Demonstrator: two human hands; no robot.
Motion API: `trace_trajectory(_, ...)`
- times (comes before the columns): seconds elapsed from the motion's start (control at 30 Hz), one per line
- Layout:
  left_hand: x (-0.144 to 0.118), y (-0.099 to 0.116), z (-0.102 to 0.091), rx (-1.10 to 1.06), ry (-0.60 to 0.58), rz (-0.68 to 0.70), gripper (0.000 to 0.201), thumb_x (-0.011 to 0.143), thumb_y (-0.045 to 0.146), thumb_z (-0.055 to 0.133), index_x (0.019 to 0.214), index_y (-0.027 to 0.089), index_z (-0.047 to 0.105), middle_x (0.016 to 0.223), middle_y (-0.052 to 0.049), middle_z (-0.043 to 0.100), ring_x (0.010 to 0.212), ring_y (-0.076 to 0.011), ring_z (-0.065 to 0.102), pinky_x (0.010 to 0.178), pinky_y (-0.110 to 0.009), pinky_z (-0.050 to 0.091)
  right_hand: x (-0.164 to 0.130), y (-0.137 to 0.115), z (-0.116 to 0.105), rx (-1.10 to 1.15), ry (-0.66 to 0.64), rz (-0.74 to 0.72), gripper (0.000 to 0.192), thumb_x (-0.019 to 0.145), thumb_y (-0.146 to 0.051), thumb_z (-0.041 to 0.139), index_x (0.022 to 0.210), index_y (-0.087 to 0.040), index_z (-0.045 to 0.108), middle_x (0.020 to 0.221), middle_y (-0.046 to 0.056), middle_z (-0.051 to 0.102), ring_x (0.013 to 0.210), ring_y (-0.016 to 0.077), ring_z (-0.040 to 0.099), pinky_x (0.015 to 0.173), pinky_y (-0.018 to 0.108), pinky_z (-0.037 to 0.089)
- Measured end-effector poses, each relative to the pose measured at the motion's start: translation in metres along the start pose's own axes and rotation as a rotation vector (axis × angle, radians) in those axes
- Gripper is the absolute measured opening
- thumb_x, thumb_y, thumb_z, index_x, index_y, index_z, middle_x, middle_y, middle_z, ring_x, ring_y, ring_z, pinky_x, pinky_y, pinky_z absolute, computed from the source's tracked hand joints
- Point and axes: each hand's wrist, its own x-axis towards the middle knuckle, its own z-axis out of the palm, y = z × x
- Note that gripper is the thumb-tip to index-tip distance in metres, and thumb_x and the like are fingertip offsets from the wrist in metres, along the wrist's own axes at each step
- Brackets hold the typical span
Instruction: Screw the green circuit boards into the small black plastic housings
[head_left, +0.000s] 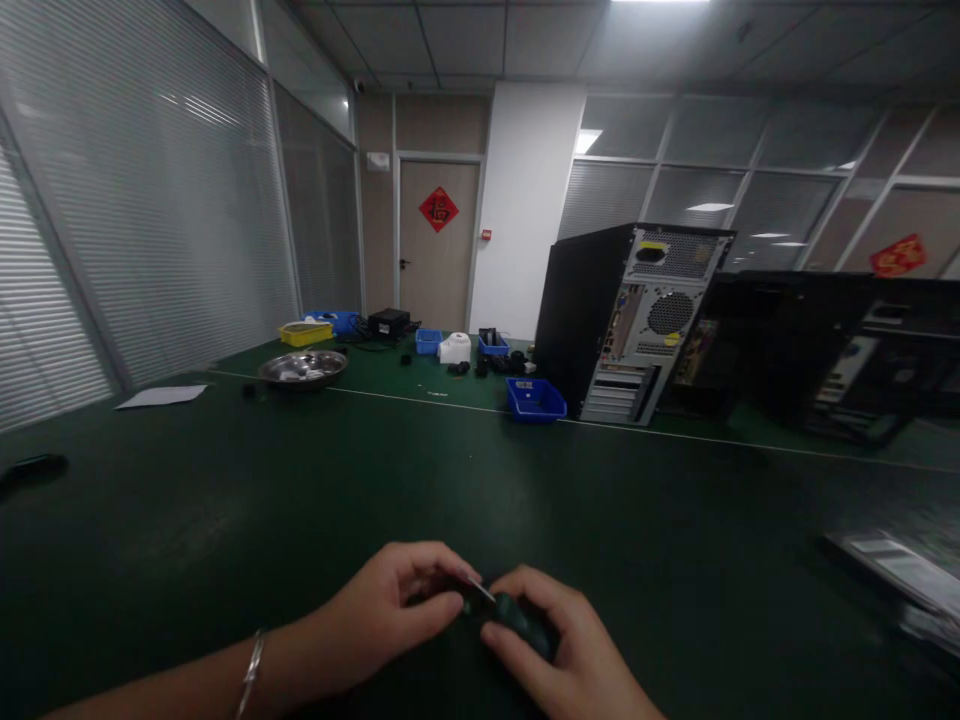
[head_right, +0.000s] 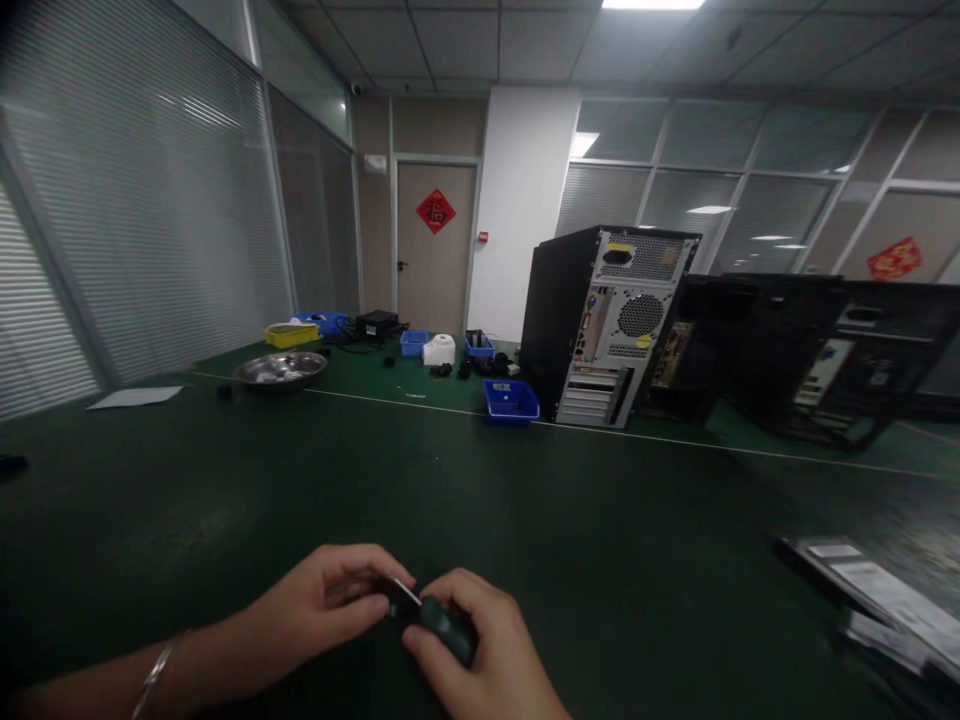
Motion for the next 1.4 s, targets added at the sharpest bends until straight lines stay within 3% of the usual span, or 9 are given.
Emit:
trace_trajectory(0.17, -0.009, 0.015, 0.005, 0.397, -0.031, 0.008, 0.028, 0.077, 0.021, 0.067, 0.104, 0.017, 0.063, 0.100, -0.005, 0.066, 0.093, -0.0192, 0.059, 0.085, -0.031, 0.047, -0.002, -0.001, 0.001, 0.020, -0.005, 0.003, 0.011, 0.082, -0.024, 0.064, 0.084, -0.015, 0.068, 0.078, 0.004, 0.068, 0.076, 0.0207, 0.064, 0.068, 0.026, 0.047)
trace_trajectory(0.4, -0.009, 0.011, 0.001, 0.483, -0.056, 0.145, 0.025, 0.083, 0.025, 0.065, 0.108, 0.019, 0.066, 0.101, -0.007, 0.066, 0.091, -0.0182, 0.060, 0.084, -0.029, 0.046, -0.004, 0.000, 0.002, 0.035, -0.016, 0.001, 0.011, 0.082, -0.025, 0.064, 0.085, -0.015, 0.069, 0.081, 0.005, 0.070, 0.077, 0.0201, 0.064, 0.070, 0.026, 0.048)
trace_trajectory(0.5, -0.006, 0.006, -0.001, 0.388, -0.062, 0.090, 0.022, 0.084, 0.024, 0.065, 0.105, 0.020, 0.069, 0.098, -0.005, 0.067, 0.091, -0.0182, 0.061, 0.084, -0.029, 0.046, -0.005, 0.000, 0.001, 0.053, -0.023, 0.004, 0.014, 0.084, -0.028, 0.062, 0.085, -0.015, 0.069, 0.081, 0.004, 0.069, 0.077, 0.0197, 0.064, 0.069, 0.025, 0.048)
trace_trajectory(0.67, -0.001, -0.001, 0.000, -0.013, -0.054, -0.025, 0.016, 0.087, 0.022, 0.060, 0.102, 0.016, 0.062, 0.096, -0.004, 0.065, 0.090, -0.0167, 0.062, 0.082, -0.030, 0.046, -0.005, -0.002, -0.002, 0.080, -0.032, 0.003, 0.014, 0.086, -0.028, 0.061, 0.086, -0.017, 0.069, 0.081, 0.003, 0.070, 0.077, 0.0197, 0.065, 0.070, 0.026, 0.049)
trace_trajectory(0.83, 0.003, -0.003, -0.001, -0.232, -0.050, -0.034, 0.022, 0.085, 0.019, 0.065, 0.105, 0.015, 0.056, 0.099, -0.006, 0.066, 0.096, -0.0177, 0.063, 0.089, -0.035, 0.046, -0.003, -0.006, -0.004, 0.175, -0.023, -0.013, 0.012, 0.086, -0.023, 0.062, 0.095, -0.019, 0.067, 0.092, 0.004, 0.073, 0.088, 0.0209, 0.067, 0.079, 0.027, 0.050)
trace_trajectory(0.93, 0.006, -0.004, -0.003, -0.295, -0.063, -0.035, 0.026, 0.087, 0.019, 0.061, 0.112, 0.013, 0.057, 0.101, -0.009, 0.067, 0.095, -0.0186, 0.064, 0.089, -0.038, 0.047, -0.001, -0.006, -0.005, 0.229, -0.030, -0.016, 0.016, 0.087, -0.022, 0.060, 0.102, -0.020, 0.065, 0.094, 0.004, 0.072, 0.092, 0.0216, 0.067, 0.082, 0.029, 0.051)
trace_trajectory(1.1, 0.008, -0.012, -0.007, -0.321, -0.056, -0.026, 0.023, 0.085, 0.015, 0.063, 0.107, 0.011, 0.059, 0.104, -0.012, 0.069, 0.095, -0.0193, 0.065, 0.089, -0.039, 0.048, 0.001, -0.002, -0.009, 0.177, -0.006, 0.009, 0.019, 0.089, -0.024, 0.058, 0.107, -0.020, 0.064, 0.093, 0.005, 0.070, 0.095, 0.0227, 0.065, 0.084, 0.032, 0.050)
trace_trajectory(1.3, 0.011, -0.013, -0.012, -0.397, 0.091, -0.075, 0.021, 0.080, 0.015, 0.069, 0.095, 0.012, 0.055, 0.097, -0.012, 0.071, 0.091, -0.0221, 0.069, 0.084, -0.040, 0.052, -0.002, 0.002, -0.011, 0.146, 0.005, 0.065, 0.033, 0.088, -0.032, 0.059, 0.119, -0.022, 0.062, 0.108, 0.008, 0.069, 0.104, 0.0266, 0.063, 0.081, 0.034, 0.053)
trace_trajectory(1.4, 0.013, -0.012, -0.015, -0.503, 0.104, -0.119, 0.023, 0.080, 0.015, 0.069, 0.096, 0.012, 0.052, 0.097, -0.013, 0.071, 0.090, -0.0247, 0.071, 0.086, -0.043, 0.052, -0.002, 0.005, -0.010, 0.131, 0.006, 0.071, 0.036, 0.089, -0.034, 0.057, 0.123, -0.023, 0.060, 0.111, 0.008, 0.068, 0.104, 0.0265, 0.063, 0.081, 0.034, 0.054)
